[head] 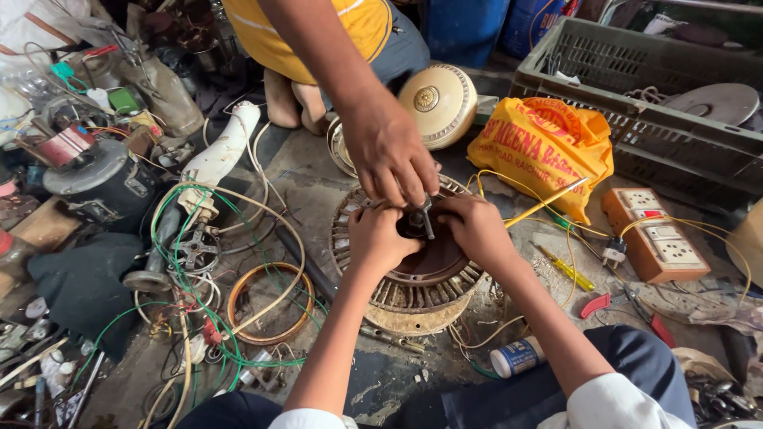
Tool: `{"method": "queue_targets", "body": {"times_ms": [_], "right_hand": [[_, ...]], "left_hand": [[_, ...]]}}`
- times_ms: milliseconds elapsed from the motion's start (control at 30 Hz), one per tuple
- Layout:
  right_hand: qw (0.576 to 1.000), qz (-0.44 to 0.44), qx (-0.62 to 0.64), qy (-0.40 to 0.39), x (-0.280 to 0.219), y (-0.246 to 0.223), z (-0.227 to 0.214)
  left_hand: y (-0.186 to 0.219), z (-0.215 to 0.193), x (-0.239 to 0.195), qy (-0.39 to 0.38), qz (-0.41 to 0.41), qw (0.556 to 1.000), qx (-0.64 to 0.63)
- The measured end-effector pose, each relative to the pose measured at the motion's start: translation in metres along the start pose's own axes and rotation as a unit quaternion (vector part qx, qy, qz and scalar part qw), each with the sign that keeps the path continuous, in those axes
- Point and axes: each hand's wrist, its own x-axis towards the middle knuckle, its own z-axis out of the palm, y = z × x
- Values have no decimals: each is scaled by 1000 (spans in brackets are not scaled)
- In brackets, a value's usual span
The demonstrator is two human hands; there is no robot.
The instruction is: The person uses a wrench and a metal pipe to loosen and remove a central shaft component from an electric motor stator. They then inspect the removed shaft and bearing assembly.
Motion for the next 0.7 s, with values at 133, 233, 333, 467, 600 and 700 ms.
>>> {"method": "queue_targets", "body": {"times_ms": [133,233,333,467,600,700], "right_hand": [[1000,-14,7,2,0,-3,-1],[998,-44,-28,36,4,-3,2],[999,-28,-16,6,6,1,3],[1000,-18,-6,20,1,5,6],[999,-15,-1,36,-4,6,10],[999,-10,3,46,-9,8,10]], "left_hand": [[2,-2,-3,0,-12,1000,-14],[5,-3,-4,29,-17,999,-14],[10,-2,-3,55,-16,998,-18],[10,-1,-1,10,-52,998,-40],[8,-1,1,19,-37,998,-51],[9,4,2,22,-44,997,-53]]}}
